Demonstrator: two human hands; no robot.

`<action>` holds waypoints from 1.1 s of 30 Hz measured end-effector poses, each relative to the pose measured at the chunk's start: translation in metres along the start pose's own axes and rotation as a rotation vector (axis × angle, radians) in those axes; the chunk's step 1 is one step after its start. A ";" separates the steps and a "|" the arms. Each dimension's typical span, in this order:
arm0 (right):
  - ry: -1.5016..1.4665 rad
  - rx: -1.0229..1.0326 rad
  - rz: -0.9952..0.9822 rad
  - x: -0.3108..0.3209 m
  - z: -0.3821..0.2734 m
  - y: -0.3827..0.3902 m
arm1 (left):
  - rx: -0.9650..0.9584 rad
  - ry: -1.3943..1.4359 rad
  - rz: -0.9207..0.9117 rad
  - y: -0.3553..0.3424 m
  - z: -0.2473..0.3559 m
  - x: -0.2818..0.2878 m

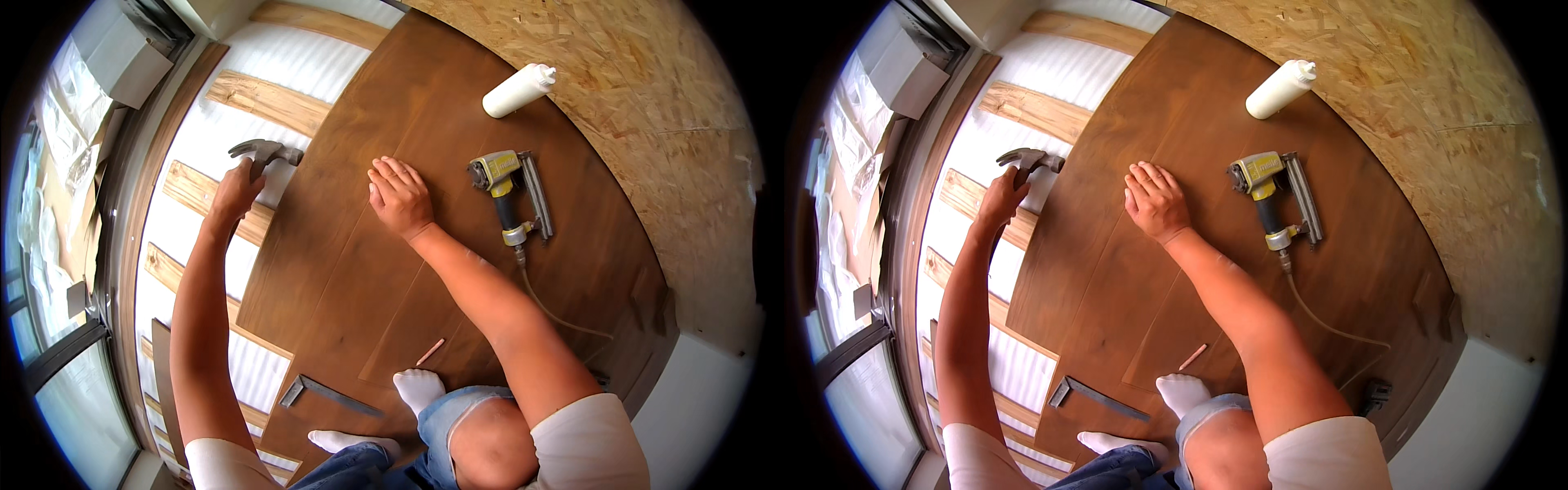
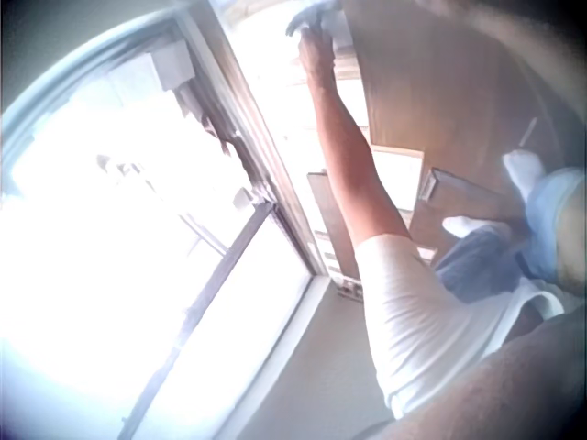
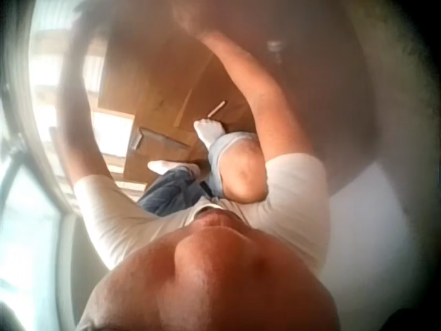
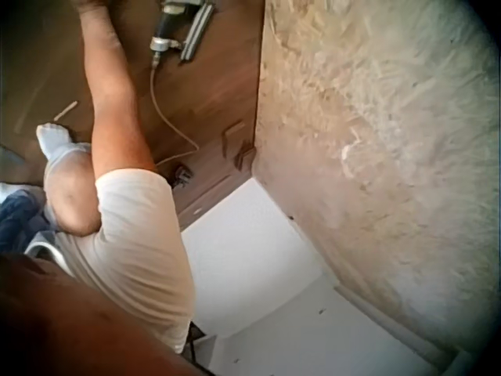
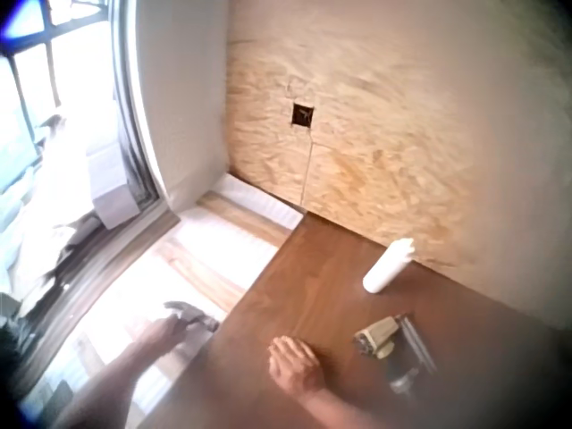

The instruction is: The person installs wood flooring by applying glue to the planks, fitting them together, and securing them using a hammer and a pneumatic nail gun.

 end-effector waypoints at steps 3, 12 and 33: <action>-0.024 0.012 -0.020 -0.007 -0.006 -0.004 | 0.068 0.059 0.065 0.030 -0.022 0.007; 0.109 0.057 -0.070 -0.023 -0.001 0.009 | 0.294 0.830 0.454 0.271 -0.084 -0.035; 0.055 0.097 -0.102 -0.027 -0.001 0.014 | 0.657 1.352 0.647 0.422 -0.125 -0.212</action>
Point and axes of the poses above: each hand's wrist, its own y-axis away from the middle knuckle, its own x-axis out of the back of the hand, z = x × y, the point moved 10 cm from there along -y, towards the middle knuckle, and after that the axes turned 5 degrees about -z, right-handed, at the moved point
